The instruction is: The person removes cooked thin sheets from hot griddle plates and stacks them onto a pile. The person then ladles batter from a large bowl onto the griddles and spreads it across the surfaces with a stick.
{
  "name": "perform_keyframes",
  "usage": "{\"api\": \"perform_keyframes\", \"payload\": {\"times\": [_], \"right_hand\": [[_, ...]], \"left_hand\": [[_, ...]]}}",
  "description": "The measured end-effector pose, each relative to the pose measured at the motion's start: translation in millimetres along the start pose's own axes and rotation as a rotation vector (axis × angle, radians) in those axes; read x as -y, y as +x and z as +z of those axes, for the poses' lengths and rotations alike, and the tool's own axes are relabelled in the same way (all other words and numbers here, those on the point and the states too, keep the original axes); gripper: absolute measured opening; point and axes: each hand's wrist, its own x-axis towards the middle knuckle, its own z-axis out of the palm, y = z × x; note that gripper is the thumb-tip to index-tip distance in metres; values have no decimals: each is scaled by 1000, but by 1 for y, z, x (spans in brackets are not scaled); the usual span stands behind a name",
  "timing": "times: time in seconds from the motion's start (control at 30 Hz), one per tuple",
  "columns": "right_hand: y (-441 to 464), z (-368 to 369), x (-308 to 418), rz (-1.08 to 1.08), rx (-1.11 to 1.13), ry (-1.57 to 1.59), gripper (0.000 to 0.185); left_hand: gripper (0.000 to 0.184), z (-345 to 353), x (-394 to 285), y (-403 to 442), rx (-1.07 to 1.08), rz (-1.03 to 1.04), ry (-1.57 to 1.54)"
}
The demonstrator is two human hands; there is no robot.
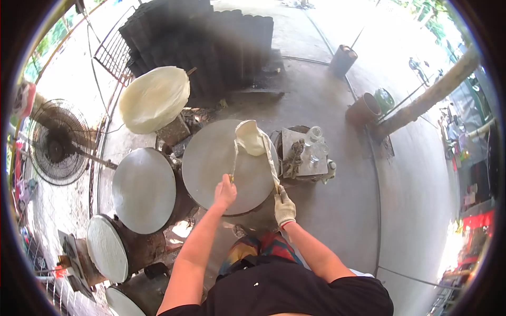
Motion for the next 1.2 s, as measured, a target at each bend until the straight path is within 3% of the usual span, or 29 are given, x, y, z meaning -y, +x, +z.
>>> {"api": "perform_keyframes", "payload": {"times": [0.1,0.13,0.2,0.3,0.33,0.4,0.43,0.47,0.53,0.6,0.63,0.67,0.73,0.83,0.93,0.97,1.07,1.1,1.2], "right_hand": [[-2,14,38,-112,-53,129,41],[18,38,36,-127,11,302,39],[29,32,75,225,358,664,43],[12,19,65,-17,179,820,45],[12,31,53,-152,-13,766,43],[13,65,34,-104,-73,397,41],[-11,49,75,-64,12,429,39],[16,74,67,-110,123,498,39],[4,32,116,193,384,638,37],[15,32,90,-40,232,646,36],[19,42,77,-60,131,830,35],[23,56,63,58,61,820,36],[33,90,67,-194,-5,514,36],[11,32,132,132,435,600,34],[25,24,102,-41,280,673,29],[20,34,99,-11,181,915,29],[39,91,93,-172,206,516,28],[22,66,124,-74,392,477,30],[22,18,134,19,532,370,31]], "left_hand": [[24,-25,17,18,22,-23,158],[24,-32,21,23,27,-26,190],[24,-47,30,32,33,-35,254],[23,-66,51,34,-26,-3,267],[22,-75,50,31,-15,-15,249],[22,-72,71,32,-37,-14,283],[23,-74,72,33,-41,-14,293],[23,-74,74,31,-42,-17,302],[23,-79,76,27,-52,-34,318],[23,-92,72,24,-80,-60,322],[23,-100,69,23,-81,-77,315],[23,-107,68,19,-84,-97,307],[25,-113,73,13,-88,-116,323],[32,-120,79,5,-123,-107,373],[48,-134,88,-7,-172,-81,416],[53,-138,97,-10,-190,-74,423],[59,-145,114,-28,-233,4,451],[60,-146,119,-36,-248,36,458],[59,-164,122,-66,-274,15,447]]}}
